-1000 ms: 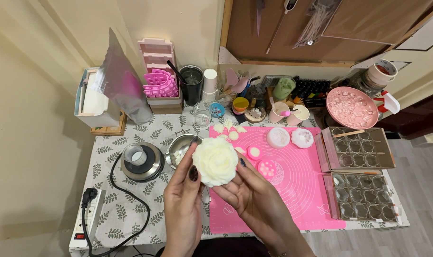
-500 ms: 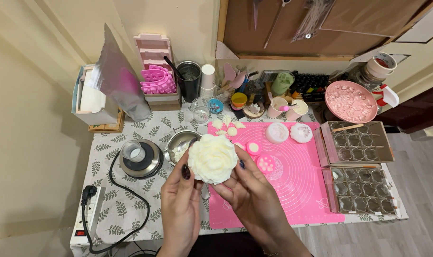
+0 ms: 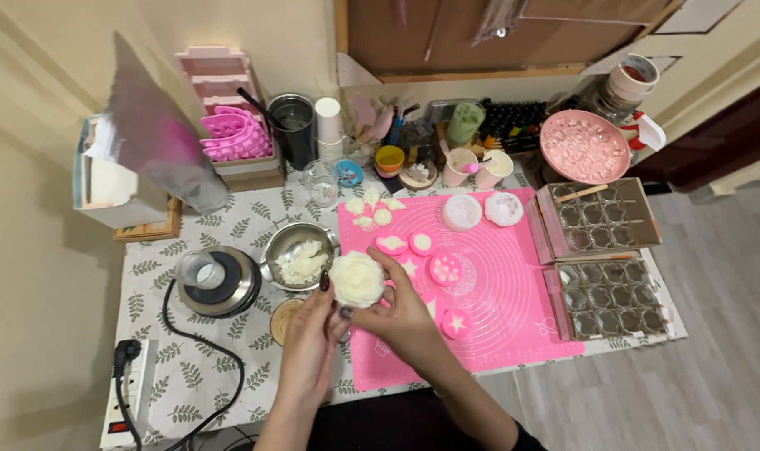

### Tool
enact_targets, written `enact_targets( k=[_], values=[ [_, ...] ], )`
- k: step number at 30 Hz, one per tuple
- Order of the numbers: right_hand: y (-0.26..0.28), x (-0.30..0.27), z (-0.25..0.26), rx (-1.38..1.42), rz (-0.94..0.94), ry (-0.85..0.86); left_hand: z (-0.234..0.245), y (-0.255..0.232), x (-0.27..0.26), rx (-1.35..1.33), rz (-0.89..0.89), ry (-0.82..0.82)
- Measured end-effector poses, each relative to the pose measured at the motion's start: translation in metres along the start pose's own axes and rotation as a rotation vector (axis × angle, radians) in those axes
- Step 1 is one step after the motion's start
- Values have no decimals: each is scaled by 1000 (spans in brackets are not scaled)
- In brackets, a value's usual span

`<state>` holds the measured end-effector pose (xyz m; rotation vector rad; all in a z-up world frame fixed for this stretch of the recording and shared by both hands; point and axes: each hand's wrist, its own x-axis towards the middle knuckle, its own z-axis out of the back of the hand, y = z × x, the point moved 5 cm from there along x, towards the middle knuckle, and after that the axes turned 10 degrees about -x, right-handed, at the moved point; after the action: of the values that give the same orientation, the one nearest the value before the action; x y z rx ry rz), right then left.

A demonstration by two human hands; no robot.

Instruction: The person presses white wax pieces into the cavities of pink silicone molds, using a small blue tool to pack the wax down, and works over a bowl of white wax chunks beside a small electric melting pot on the table. They handle one mold at a time, turning it and filling its shaped cavities.

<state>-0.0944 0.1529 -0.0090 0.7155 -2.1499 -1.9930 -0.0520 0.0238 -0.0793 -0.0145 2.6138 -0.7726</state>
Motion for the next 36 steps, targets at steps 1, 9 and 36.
enact_targets(
  k=[1, 9, 36],
  values=[
    [-2, 1, 4, -168, 8, -49, 5, 7, 4, 17, 44, -55],
    [-21, 23, 43, -825, 230, -308, 1, 46, 40, 86, 261, -140],
    [-158, 245, 242, -1615, 223, -264, 65, 15, 102, 490, -146, -431]
  ],
)
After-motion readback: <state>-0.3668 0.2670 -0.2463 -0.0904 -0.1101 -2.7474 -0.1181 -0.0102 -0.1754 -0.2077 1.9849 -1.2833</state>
